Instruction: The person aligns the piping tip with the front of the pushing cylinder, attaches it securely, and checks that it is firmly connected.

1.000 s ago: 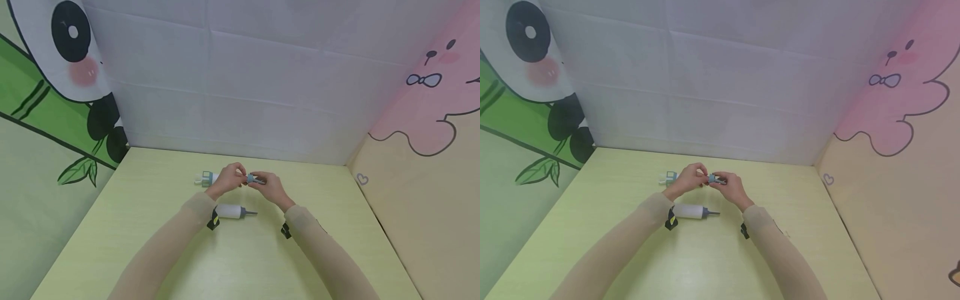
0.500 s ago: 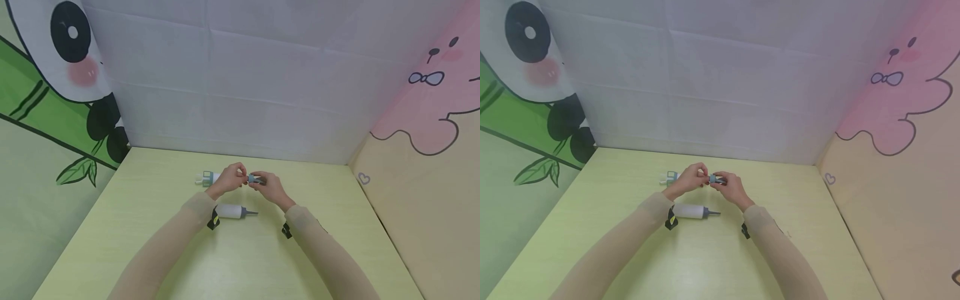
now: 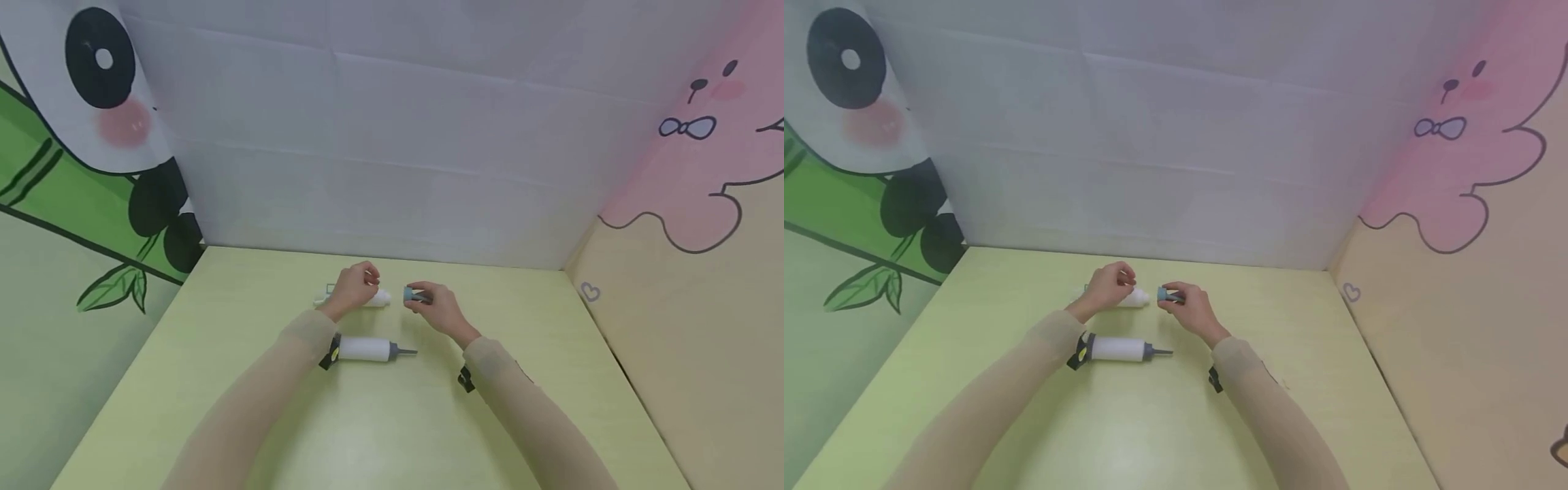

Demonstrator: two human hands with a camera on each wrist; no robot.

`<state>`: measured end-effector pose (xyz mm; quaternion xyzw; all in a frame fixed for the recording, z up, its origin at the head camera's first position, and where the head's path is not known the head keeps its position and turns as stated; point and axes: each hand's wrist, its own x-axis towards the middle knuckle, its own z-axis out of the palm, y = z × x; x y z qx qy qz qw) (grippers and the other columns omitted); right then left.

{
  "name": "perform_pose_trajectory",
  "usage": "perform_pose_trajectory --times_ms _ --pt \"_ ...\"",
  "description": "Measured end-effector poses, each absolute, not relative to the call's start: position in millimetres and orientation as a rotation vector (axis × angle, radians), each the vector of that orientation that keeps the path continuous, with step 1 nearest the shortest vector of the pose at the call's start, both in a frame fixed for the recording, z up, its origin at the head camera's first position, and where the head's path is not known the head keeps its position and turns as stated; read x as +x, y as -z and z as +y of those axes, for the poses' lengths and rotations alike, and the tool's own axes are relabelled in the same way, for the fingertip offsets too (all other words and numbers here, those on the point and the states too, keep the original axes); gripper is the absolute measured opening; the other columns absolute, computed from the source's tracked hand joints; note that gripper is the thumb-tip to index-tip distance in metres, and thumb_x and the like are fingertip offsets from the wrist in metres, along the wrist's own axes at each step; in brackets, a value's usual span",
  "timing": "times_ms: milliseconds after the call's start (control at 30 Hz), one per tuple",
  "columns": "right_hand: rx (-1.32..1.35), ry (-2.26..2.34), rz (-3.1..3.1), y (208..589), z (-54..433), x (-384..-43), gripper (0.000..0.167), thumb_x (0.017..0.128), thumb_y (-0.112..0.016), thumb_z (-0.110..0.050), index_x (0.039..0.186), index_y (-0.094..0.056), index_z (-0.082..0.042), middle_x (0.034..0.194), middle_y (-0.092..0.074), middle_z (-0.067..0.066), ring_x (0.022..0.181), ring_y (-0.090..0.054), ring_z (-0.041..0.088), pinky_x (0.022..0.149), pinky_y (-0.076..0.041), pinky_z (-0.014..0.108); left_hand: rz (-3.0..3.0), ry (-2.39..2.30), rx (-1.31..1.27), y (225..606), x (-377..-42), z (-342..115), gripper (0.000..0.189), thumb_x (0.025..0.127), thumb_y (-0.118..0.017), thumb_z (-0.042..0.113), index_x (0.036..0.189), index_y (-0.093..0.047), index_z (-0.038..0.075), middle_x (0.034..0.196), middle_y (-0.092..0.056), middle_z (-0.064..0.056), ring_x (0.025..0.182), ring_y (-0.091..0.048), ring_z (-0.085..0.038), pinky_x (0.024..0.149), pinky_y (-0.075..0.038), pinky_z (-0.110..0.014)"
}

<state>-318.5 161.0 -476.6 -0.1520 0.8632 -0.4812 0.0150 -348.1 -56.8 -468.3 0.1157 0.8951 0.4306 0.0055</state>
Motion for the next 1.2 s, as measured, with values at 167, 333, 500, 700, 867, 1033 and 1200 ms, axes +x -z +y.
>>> perform_pose_trajectory --times_ms 167,333,500,700,867,1033,1200 --pt "-0.460 1.480 2.695 482 166 -320 0.041 0.087 -0.072 -0.018 0.126 -0.062 -0.009 0.107 -0.068 0.009 0.085 -0.067 0.016 0.072 -0.053 0.034 2.892 -1.039 0.460 481 -363 -77 0.046 0.084 -0.071 0.014 0.127 -0.058 0.003 0.123 -0.060 -0.014 0.109 -0.057 -0.031 0.091 -0.044 -0.042" --pt "-0.442 1.475 2.685 485 168 -322 0.040 0.087 -0.072 -0.019 0.125 -0.062 -0.010 0.107 -0.067 0.008 0.085 -0.067 0.015 0.072 -0.053 0.034 2.883 -0.864 0.455 491 -370 -92 0.060 0.079 -0.078 0.025 0.130 -0.056 0.003 0.129 -0.056 -0.015 0.116 -0.051 -0.035 0.096 -0.039 -0.046" --pt "-0.419 1.460 2.681 487 170 -323 0.041 0.087 -0.072 -0.018 0.125 -0.062 -0.009 0.108 -0.067 0.009 0.088 -0.067 0.016 0.072 -0.053 0.033 2.889 -0.714 0.483 501 -372 -94 0.064 0.077 -0.080 0.032 0.130 -0.057 0.003 0.126 -0.059 -0.014 0.113 -0.051 -0.037 0.093 -0.040 -0.049" --pt "-0.420 1.455 2.691 487 171 -324 0.040 0.086 -0.072 -0.018 0.125 -0.062 -0.011 0.108 -0.067 0.010 0.090 -0.067 0.018 0.072 -0.053 0.033 2.946 -0.684 0.509 508 -375 -92 0.061 0.073 -0.083 0.026 0.124 -0.062 0.003 0.118 -0.063 -0.013 0.104 -0.056 -0.034 0.092 -0.040 -0.046" --pt "-0.407 1.437 2.709 486 170 -325 0.039 0.086 -0.073 -0.020 0.124 -0.063 -0.012 0.108 -0.067 0.008 0.087 -0.067 0.015 0.071 -0.053 0.032 2.973 -0.666 0.527 510 -376 -96 0.055 0.073 -0.083 0.019 0.122 -0.064 0.005 0.117 -0.065 -0.012 0.105 -0.058 -0.035 0.096 -0.035 -0.051" --pt "-0.405 1.436 2.699 485 168 -324 0.039 0.086 -0.073 -0.020 0.123 -0.063 -0.012 0.107 -0.068 0.007 0.087 -0.067 0.016 0.071 -0.053 0.032 3.006 -0.680 0.523 517 -374 -103 0.047 0.074 -0.080 0.020 0.118 -0.068 0.009 0.114 -0.066 -0.008 0.101 -0.059 -0.033 0.093 -0.033 -0.052" --pt "-0.380 1.426 2.712 484 168 -323 0.039 0.086 -0.074 -0.020 0.123 -0.064 -0.014 0.105 -0.068 0.005 0.087 -0.067 0.014 0.071 -0.053 0.032 3.007 -0.710 0.536 515 -371 -106 0.046 0.074 -0.080 0.021 0.117 -0.069 0.011 0.112 -0.067 -0.007 0.097 -0.060 -0.032 0.089 -0.036 -0.050"
